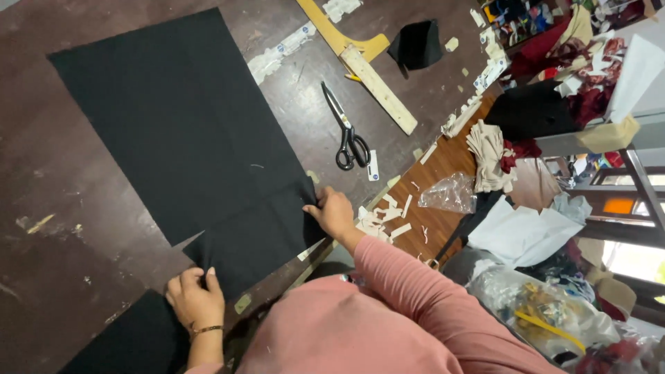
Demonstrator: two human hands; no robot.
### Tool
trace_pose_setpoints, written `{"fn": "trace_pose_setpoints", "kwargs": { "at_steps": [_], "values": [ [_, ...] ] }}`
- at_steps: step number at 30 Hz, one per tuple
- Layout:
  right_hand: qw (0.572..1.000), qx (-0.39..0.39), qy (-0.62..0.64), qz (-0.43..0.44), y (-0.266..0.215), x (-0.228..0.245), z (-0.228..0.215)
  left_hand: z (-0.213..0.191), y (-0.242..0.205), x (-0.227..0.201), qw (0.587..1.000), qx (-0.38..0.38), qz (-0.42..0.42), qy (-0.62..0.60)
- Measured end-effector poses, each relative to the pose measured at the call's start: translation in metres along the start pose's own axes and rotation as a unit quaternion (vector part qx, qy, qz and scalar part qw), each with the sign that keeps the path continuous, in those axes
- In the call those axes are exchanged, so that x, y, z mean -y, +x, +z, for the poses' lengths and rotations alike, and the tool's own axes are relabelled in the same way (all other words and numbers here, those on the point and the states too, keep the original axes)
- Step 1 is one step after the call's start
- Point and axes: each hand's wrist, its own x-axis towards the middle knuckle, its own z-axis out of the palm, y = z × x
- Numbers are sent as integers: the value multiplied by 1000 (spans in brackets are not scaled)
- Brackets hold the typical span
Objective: The person cuts a large piece of black fabric into smaller rectangular sections using scissors. They use a ruler to measure and align the fabric before making precise cuts. The person then folds the cut fabric pieces and arranges them on the work surface.
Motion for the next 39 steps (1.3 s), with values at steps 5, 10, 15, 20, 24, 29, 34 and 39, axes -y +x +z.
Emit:
{"fn": "trace_pose_setpoints", "kwargs": {
  "at_steps": [5,10,15,20,24,29,34,39],
  "values": [
    [994,62,74,46,-7,2,-10,-18,-1,-8,989,30,-73,-124],
    [944,89,280,148,-6,-40,0,-8,-5,17,941,46,-222,-252],
    [907,125,371,152,3,-74,10,-9,0,17,854,107,-352,-367],
    [927,160,328,80,-22,-15,-45,-54,11,0,908,120,-289,-280],
    [946,148,288,-31,6,10,-83,-99,53,-28,952,53,-135,-268],
    [940,116,300,-115,77,56,-93,-89,135,-29,946,-23,-65,-316],
    [917,106,369,-104,135,59,-52,-33,179,-3,942,-32,-67,-328],
    [930,141,335,-56,164,23,6,25,182,35,961,16,-187,-202]
  ]
}}
